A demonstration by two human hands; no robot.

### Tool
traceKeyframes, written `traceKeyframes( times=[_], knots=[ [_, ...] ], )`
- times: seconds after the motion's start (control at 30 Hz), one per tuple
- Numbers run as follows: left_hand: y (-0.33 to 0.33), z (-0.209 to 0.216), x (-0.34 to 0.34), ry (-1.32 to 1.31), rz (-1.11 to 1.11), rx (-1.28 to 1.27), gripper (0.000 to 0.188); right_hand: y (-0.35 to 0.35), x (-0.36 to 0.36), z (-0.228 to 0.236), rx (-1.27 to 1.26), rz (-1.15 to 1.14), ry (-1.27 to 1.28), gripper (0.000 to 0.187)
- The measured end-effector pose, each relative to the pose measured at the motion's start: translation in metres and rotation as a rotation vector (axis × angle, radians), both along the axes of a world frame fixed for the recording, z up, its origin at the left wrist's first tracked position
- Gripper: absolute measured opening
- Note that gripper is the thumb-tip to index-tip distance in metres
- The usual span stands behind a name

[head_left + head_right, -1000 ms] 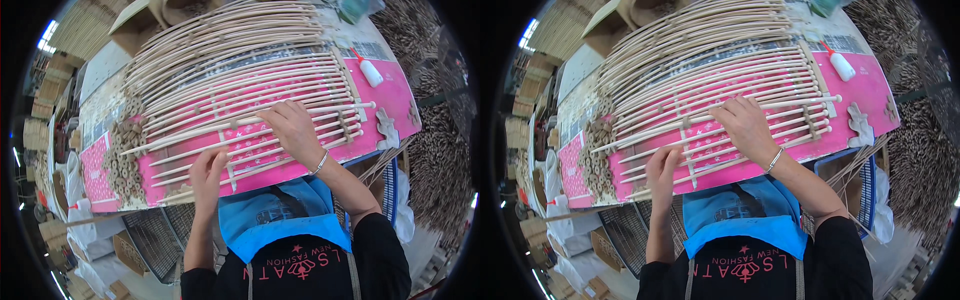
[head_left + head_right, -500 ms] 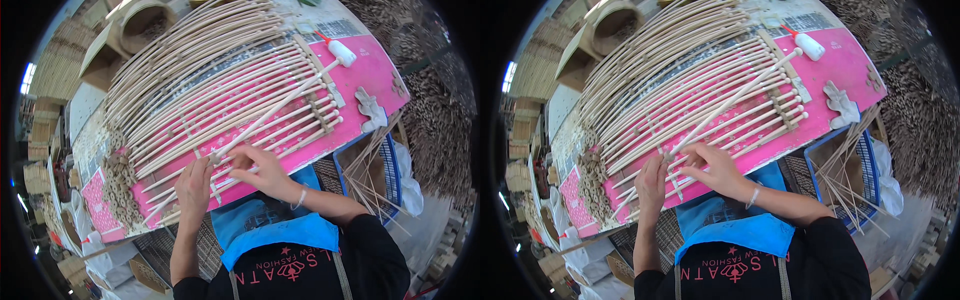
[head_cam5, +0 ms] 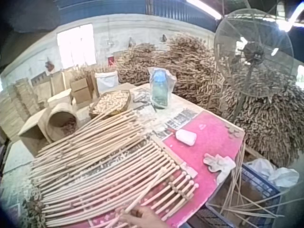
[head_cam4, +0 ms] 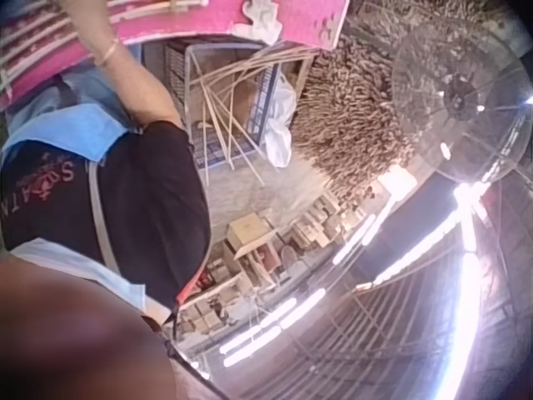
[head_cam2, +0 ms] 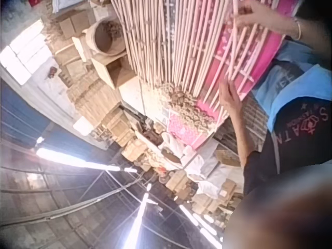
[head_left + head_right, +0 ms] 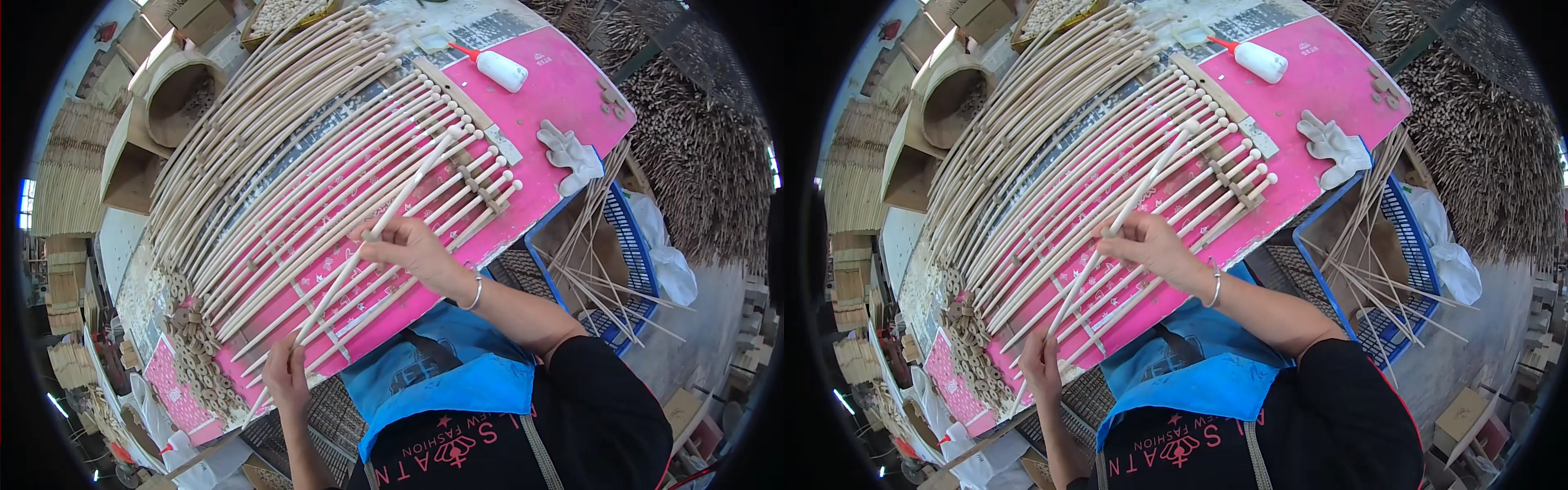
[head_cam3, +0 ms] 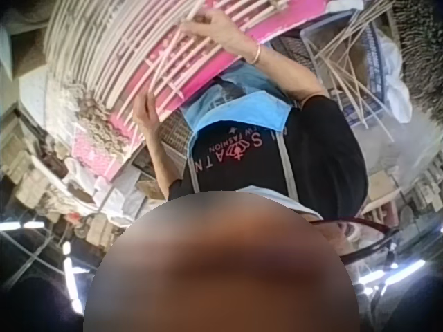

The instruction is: The person is assembling wooden structures by gluing and joining wooden dowels and rings together at a workbench.

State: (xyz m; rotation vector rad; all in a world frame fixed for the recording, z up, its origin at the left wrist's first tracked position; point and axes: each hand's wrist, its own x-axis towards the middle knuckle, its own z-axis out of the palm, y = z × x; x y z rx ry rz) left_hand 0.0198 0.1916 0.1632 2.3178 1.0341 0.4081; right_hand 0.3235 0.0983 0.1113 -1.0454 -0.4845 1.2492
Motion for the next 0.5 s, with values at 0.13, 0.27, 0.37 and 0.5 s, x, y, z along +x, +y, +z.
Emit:
traceKeyframes(
  times=[0.13,0.27,0.37,0.5],
  knots=[
    [0.005,-0.007,-0.023,-0.068,0.067,-0.183,0.022,-0.006,0.023,0.006,0.06,-0.079,-0.029,0.027],
    [0.013,-0.008,-0.038,-0.089,0.054,-0.237,0.024,-0.009,0.035,0.007,0.103,-0.154,-0.071,0.03],
    [0.015,-0.009,-0.041,-0.086,0.071,-0.279,0.024,-0.012,0.039,0.004,0.094,-0.148,-0.074,0.03],
    [0.015,-0.009,-0.038,-0.105,0.116,-0.273,0.02,-0.019,0.046,0.004,-0.053,-0.063,-0.158,0.041]
  ],
)
